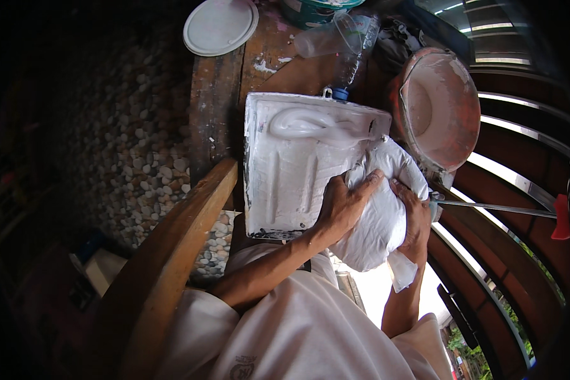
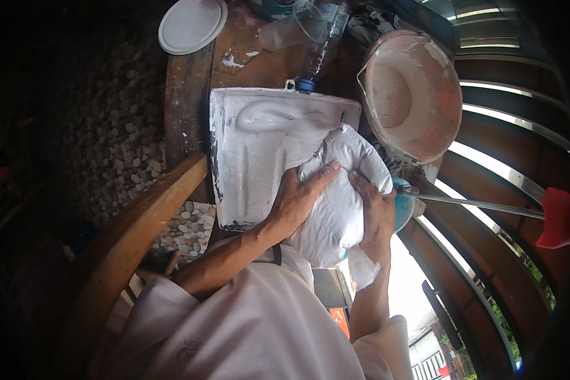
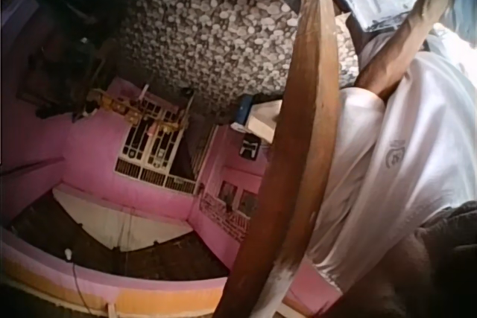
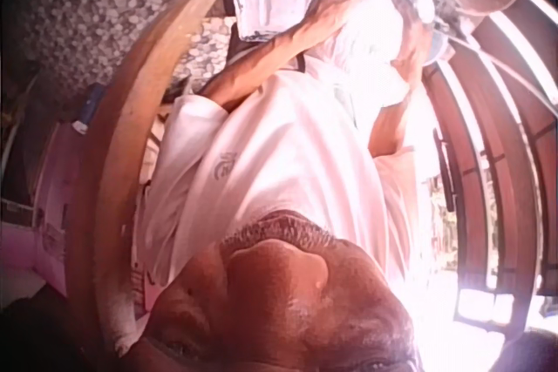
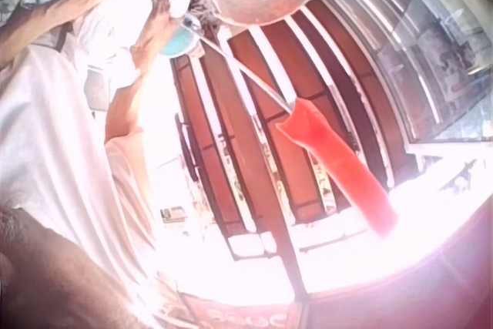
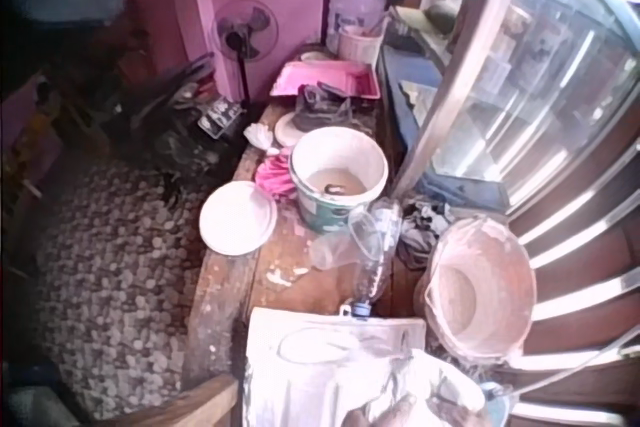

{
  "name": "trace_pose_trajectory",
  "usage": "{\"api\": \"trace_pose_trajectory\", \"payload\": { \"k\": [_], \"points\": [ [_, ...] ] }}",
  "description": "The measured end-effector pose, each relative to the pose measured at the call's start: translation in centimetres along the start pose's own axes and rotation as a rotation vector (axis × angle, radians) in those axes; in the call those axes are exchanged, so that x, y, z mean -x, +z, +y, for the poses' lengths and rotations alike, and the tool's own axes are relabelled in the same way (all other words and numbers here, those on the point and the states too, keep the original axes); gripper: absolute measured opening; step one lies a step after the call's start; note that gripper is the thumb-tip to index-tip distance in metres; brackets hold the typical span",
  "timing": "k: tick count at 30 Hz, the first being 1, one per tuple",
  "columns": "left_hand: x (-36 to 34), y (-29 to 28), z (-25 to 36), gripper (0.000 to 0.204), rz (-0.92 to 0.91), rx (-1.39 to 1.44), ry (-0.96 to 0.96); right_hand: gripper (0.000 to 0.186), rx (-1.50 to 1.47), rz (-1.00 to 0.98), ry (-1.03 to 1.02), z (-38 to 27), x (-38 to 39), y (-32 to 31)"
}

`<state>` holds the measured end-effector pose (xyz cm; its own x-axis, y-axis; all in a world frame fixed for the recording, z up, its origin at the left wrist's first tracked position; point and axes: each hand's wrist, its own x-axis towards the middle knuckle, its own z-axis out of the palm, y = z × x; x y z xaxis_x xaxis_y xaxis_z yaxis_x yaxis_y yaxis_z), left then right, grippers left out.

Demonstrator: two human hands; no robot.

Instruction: The person pours white powder from a bag into a paint tray, mixes it by hand, and then prepares a paint roller by dipping it into a bucket of liquid and rolling it onto the mixture.

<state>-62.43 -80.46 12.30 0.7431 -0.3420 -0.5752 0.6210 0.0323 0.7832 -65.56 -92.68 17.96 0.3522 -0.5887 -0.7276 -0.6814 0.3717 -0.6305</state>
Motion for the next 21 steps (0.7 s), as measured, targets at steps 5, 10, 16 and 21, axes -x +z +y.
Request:
{"api": "trace_pose_trajectory", "payload": {
  "k": [5,10,16,21],
  "points": [
    [0.2,0.4,0.7,0.037,-0.164,0.101,-0.301,0.042,-0.016,-0.03,0.006,1.2,-0.7,-1.3],
    [0.0,0.7,-1.7,0.05,-0.132,-0.181,-0.006,0.042,-0.143,0.022,-0.028,1.6,-0.7,-0.9],
    [-0.3,1.1,-0.3,0.04,0.033,0.052,-0.002,0.037,0.075,-0.087,0.076,0.6,-1.1,-0.7],
    [-0.3,0.4,-0.2,0.035,-0.043,0.167,-0.185,0.038,0.084,-0.169,0.068,0.8,-1.0,-0.7]
  ]
}}
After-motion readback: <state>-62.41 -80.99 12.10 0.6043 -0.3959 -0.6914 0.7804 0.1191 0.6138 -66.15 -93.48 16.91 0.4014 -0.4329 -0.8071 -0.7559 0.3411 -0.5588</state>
